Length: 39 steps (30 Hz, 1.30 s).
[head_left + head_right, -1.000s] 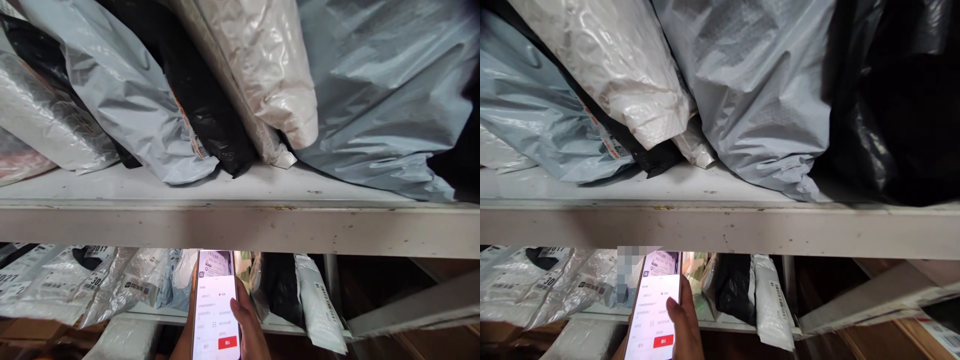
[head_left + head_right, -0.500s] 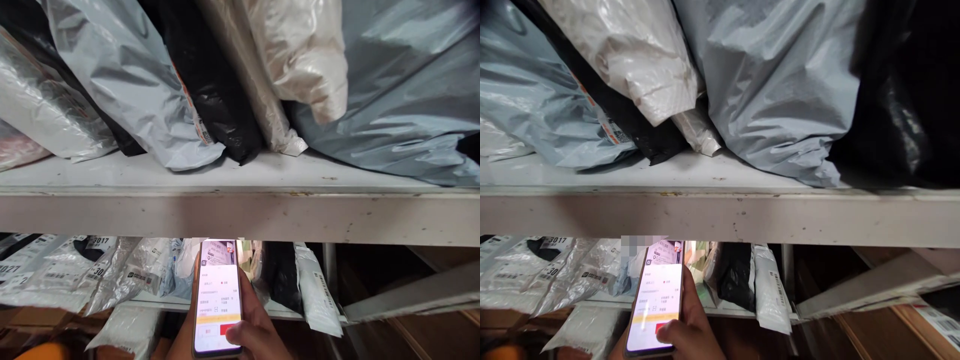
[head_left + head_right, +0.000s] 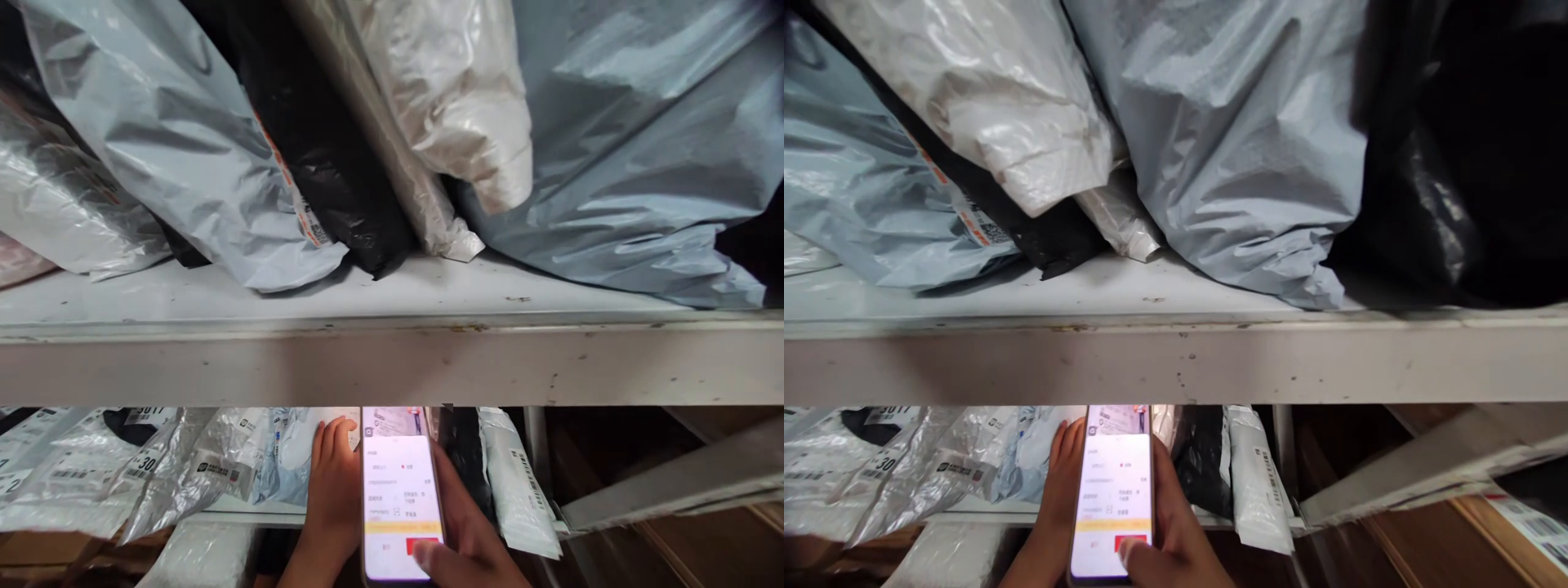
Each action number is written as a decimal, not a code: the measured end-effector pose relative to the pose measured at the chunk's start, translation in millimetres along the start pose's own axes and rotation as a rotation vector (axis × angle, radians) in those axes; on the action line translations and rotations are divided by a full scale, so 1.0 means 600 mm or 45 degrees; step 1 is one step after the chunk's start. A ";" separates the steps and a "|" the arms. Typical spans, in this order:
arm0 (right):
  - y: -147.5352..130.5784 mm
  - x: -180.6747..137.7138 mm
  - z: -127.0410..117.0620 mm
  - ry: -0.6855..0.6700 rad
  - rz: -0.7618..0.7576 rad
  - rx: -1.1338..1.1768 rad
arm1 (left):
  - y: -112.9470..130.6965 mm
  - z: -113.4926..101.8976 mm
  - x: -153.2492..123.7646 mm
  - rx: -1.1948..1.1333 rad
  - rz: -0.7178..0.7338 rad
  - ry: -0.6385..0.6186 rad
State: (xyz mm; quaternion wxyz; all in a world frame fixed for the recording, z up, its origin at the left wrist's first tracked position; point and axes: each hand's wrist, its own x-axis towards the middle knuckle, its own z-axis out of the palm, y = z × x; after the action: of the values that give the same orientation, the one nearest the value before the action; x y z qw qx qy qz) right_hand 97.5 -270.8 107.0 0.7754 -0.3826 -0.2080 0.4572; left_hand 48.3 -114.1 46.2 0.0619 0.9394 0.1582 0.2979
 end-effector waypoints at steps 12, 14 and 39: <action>-0.038 -0.012 -0.057 0.180 -0.081 0.237 | -0.010 0.000 0.002 0.153 0.176 0.090; -0.045 -0.013 -0.070 0.155 -0.065 0.372 | -0.009 -0.002 0.011 0.163 0.103 0.170; 0.012 -0.006 -0.034 -0.022 0.046 0.424 | 0.012 -0.010 0.026 0.106 -0.105 -0.118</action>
State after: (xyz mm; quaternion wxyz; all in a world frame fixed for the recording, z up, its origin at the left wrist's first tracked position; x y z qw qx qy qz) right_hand 105.2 -279.8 88.7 0.8180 -0.2485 -0.1291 0.5024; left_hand 58.6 -115.4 61.2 0.0424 0.9466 0.2058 0.2446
